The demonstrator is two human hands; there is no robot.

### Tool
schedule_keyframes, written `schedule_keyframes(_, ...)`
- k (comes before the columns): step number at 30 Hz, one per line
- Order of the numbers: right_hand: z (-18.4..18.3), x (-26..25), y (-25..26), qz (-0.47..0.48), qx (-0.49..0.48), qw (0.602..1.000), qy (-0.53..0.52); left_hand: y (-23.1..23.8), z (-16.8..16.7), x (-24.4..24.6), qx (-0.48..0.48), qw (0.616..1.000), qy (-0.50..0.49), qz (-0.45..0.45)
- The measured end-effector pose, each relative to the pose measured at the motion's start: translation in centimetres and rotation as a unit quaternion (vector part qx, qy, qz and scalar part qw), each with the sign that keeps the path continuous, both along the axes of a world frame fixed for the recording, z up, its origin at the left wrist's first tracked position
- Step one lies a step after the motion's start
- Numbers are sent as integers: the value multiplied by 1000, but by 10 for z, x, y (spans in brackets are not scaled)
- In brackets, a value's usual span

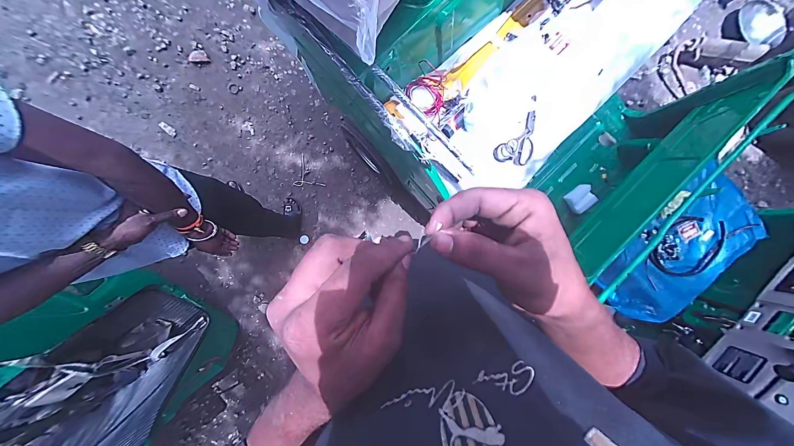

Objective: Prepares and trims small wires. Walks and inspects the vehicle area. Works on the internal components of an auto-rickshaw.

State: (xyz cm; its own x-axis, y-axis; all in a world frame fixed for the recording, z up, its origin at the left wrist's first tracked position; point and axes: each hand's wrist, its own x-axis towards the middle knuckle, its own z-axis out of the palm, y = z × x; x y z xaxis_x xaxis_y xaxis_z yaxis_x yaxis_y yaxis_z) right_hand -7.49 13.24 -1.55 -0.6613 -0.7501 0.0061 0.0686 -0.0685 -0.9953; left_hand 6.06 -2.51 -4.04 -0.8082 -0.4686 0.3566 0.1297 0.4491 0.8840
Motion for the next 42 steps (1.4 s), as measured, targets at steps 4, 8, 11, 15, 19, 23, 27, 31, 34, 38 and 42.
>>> schedule_keyframes(4, -2, -9, 4, -3, -9, 1000, -6, 4, 0, -10, -5, 1000, -6, -1)
schedule_keyframes(8, -4, -19, 10, -14, -17, 1000, -9, 10, 0, -22, -15, 1000, -6, 3)
schedule_keyframes(11, -5, -28, 16, -19, -26, 999, -16, 16, 1, -33, -24, 1000, -2, 8)
schedule_keyframes(15, -6, -42, 24, -22, -35, 999, -20, 25, 5, -49, -45, 999, 2, 18)
schedule_keyframes(19, -5, -57, 32, -18, -35, 999, -22, 34, 7, -64, -64, 998, 4, 23)
schedule_keyframes(23, -5, -70, 41, -20, -38, 999, -29, 43, 8, -79, -61, 998, 7, 27)
schedule_keyframes(27, -9, -79, 49, -26, -56, 997, -40, 52, 9, -93, -21, 999, 4, 29)
schedule_keyframes(31, -16, -86, 56, -45, -68, 997, 4, 62, 8, -108, 32, 999, 0, 24)
schedule_keyframes(34, -19, -87, 61, -88, -66, 984, 138, 69, 8, -120, 97, 995, 3, 8)
schedule_keyframes(38, -22, -99, 65, -145, -59, 926, 344, 77, 9, -139, 122, 992, 13, 3)
schedule_keyframes(42, -25, -119, 80, -137, -46, 916, 374, 88, 6, -155, 116, 993, 22, 12)
